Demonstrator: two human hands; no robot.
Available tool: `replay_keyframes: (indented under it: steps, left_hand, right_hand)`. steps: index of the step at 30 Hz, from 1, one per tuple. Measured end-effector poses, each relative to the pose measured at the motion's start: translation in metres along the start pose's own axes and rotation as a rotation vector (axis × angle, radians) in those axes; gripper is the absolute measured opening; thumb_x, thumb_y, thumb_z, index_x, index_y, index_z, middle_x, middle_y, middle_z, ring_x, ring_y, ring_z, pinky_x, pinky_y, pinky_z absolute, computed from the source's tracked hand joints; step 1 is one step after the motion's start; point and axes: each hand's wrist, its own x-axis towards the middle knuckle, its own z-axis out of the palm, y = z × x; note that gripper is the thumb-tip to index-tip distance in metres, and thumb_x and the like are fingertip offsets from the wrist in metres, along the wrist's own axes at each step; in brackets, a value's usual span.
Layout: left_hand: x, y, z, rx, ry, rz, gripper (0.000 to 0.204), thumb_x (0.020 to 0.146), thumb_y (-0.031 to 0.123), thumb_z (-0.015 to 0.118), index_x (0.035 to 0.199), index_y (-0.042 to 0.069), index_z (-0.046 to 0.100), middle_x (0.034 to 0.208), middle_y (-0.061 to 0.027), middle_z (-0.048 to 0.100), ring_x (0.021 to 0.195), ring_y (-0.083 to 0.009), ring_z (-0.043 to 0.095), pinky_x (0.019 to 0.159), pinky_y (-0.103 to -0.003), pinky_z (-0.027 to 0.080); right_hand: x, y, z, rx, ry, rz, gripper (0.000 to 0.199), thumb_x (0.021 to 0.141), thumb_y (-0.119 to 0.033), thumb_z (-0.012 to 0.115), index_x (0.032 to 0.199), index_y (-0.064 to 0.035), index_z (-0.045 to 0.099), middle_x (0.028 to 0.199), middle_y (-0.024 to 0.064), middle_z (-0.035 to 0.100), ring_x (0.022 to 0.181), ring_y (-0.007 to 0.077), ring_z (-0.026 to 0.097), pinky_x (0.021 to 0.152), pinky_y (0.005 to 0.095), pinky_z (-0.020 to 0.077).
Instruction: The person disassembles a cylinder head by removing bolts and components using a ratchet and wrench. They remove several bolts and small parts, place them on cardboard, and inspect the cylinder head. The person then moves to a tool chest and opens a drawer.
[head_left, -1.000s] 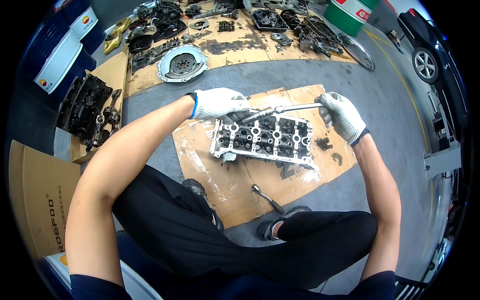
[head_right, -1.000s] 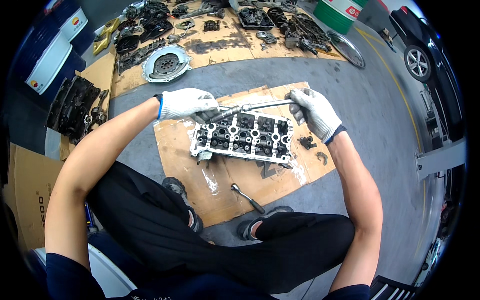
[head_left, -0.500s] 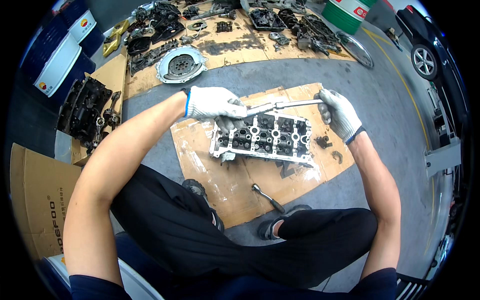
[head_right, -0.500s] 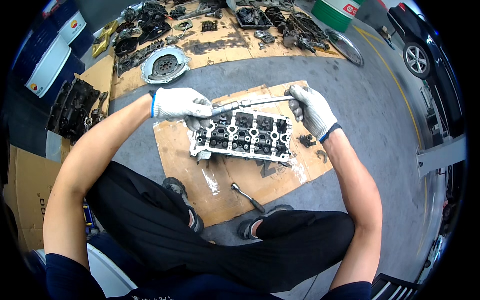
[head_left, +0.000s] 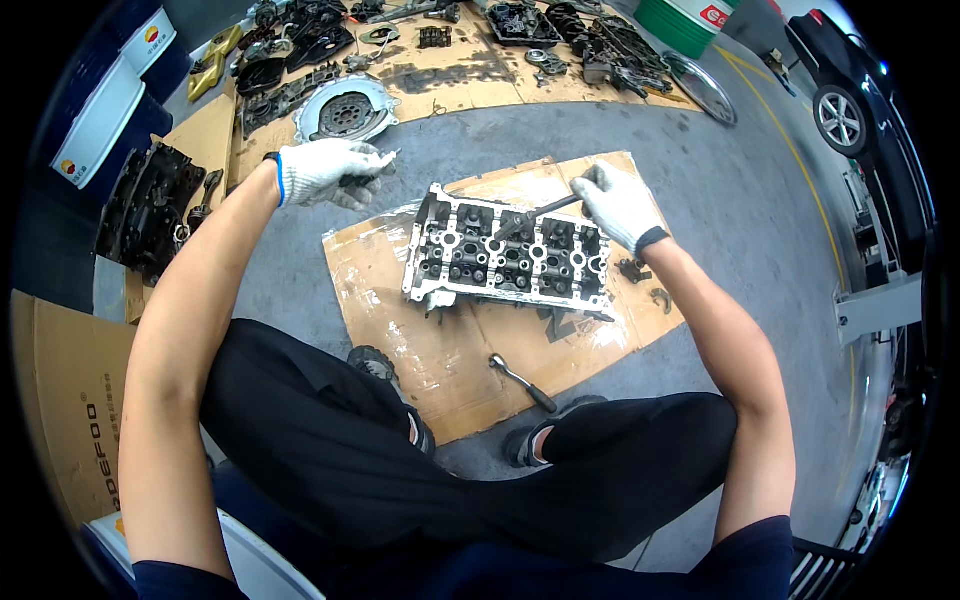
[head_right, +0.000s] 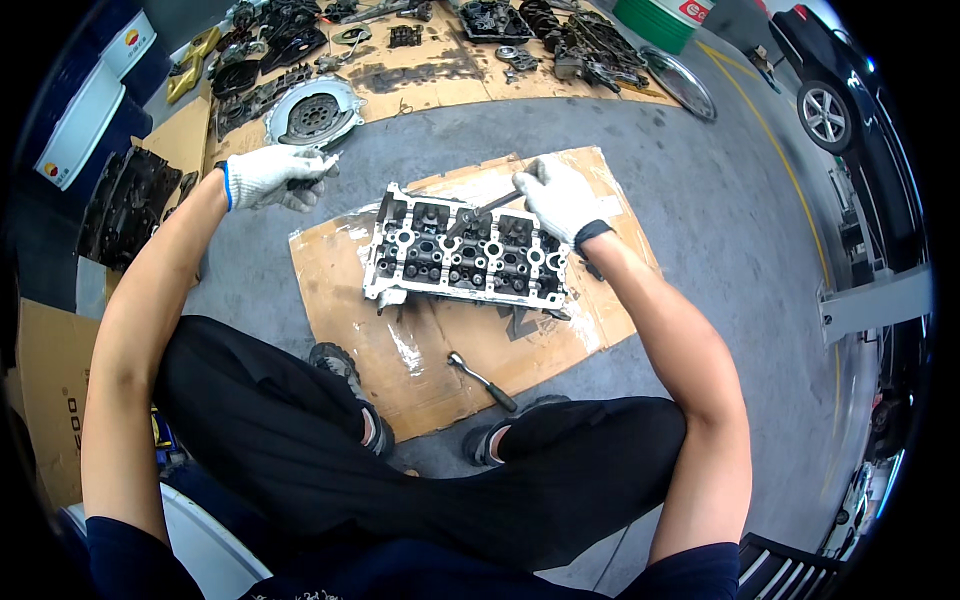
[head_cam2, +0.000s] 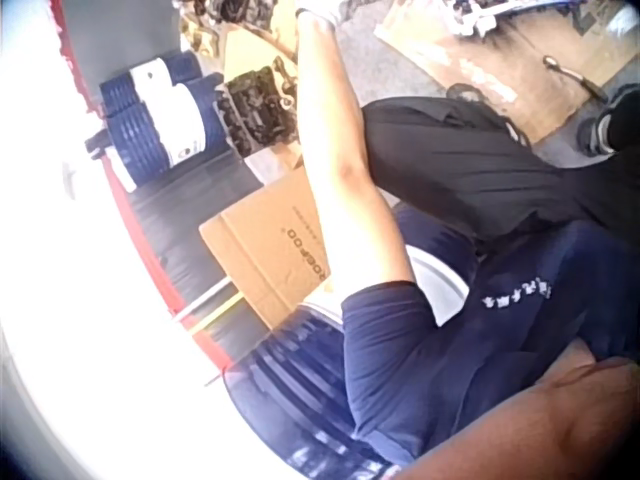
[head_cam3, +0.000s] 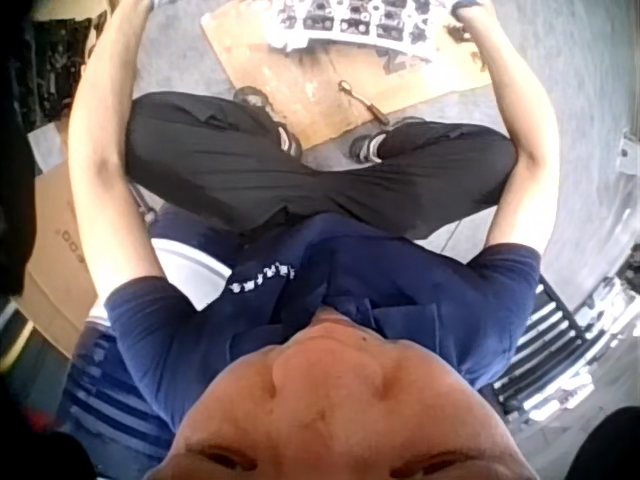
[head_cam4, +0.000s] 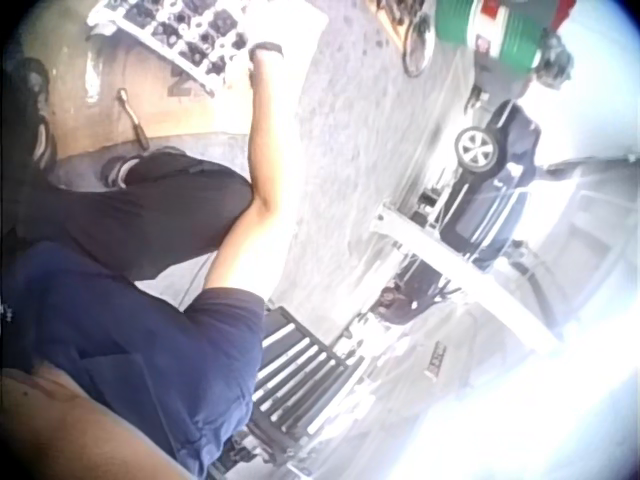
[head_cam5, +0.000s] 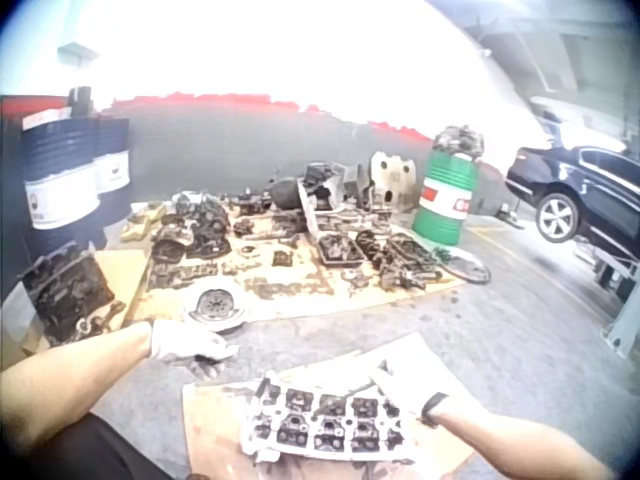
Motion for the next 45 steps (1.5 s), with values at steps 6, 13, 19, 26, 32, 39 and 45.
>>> replay_keyframes:
  steps: [6,13,19,26,32,39,45]
  left_hand:
    - [-0.004,0.007,-0.001,-0.122,0.027,0.056,0.027,0.104,0.039,0.057,0.103,0.013,0.061,0.085,0.0016,0.064,0.069,-0.0080,0.062,0.064,-0.025,0.058]
    - [-0.008,0.006,0.000,-0.247,-0.044,0.097,0.026,0.104,0.035,0.058,0.112,0.009,0.060,0.090,-0.0011,0.064,0.073,-0.0093,0.065,0.065,-0.022,0.060]
    - [0.005,0.005,0.001,-0.195,-0.019,0.149,0.031,0.104,0.030,0.059,0.125,0.008,0.057,0.098,-0.0027,0.064,0.082,-0.0095,0.066,0.062,-0.020,0.058]
    - [0.009,0.010,0.009,-0.126,-0.034,0.152,0.031,0.101,0.033,0.062,0.117,0.006,0.061,0.103,-0.0041,0.066,0.079,-0.0085,0.066,0.056,-0.017,0.052]
    - [0.016,0.009,0.005,-0.001,-0.045,0.124,0.029,0.101,0.032,0.062,0.117,0.008,0.060,0.099,-0.0015,0.064,0.080,-0.0070,0.064,0.056,-0.018,0.052]
    - [0.026,0.002,-0.004,0.091,-0.059,0.080,0.029,0.101,0.033,0.061,0.114,0.007,0.061,0.092,0.0005,0.065,0.073,-0.0042,0.060,0.055,-0.018,0.050]
    - [0.039,-0.010,-0.009,0.287,-0.015,-0.049,0.023,0.100,0.028,0.064,0.105,0.005,0.066,0.085,-0.0027,0.066,0.068,-0.0101,0.062,0.053,-0.024,0.050]
  right_hand:
    - [0.021,0.002,0.030,-0.152,-0.045,-0.045,0.036,0.096,-0.036,0.060,0.100,-0.0014,0.066,0.090,0.0210,0.072,0.089,0.0375,0.069,0.081,0.0449,0.0518]
    - [0.026,-0.007,0.057,-0.274,-0.109,-0.175,0.035,0.095,-0.037,0.060,0.096,-0.0028,0.069,0.094,0.0234,0.072,0.095,0.0405,0.068,0.084,0.0473,0.0519]
    - [0.018,-0.020,0.088,-0.499,-0.241,-0.420,0.030,0.093,-0.031,0.061,0.095,-0.0035,0.071,0.090,0.0214,0.072,0.083,0.0401,0.069,0.077,0.0503,0.0539]
    - [0.041,-0.022,0.109,-0.576,-0.385,-0.220,0.032,0.094,-0.033,0.063,0.106,-0.0042,0.073,0.097,0.0226,0.072,0.092,0.0396,0.070,0.083,0.0468,0.0551]
    - [0.054,-0.013,0.122,-0.749,-0.377,-0.771,0.020,0.088,-0.014,0.058,0.100,-0.0115,0.073,0.089,0.0191,0.070,0.086,0.0384,0.070,0.074,0.0483,0.0543]
    - [0.043,-0.019,0.108,-0.660,-0.431,-0.236,0.022,0.094,-0.028,0.064,0.104,-0.0104,0.072,0.099,0.0186,0.073,0.092,0.0359,0.071,0.082,0.0454,0.0556]
    - [0.034,-0.026,0.112,-0.770,-0.320,-0.540,0.019,0.089,-0.012,0.058,0.100,-0.0070,0.072,0.097,0.0241,0.072,0.100,0.0385,0.068,0.092,0.0485,0.0494]
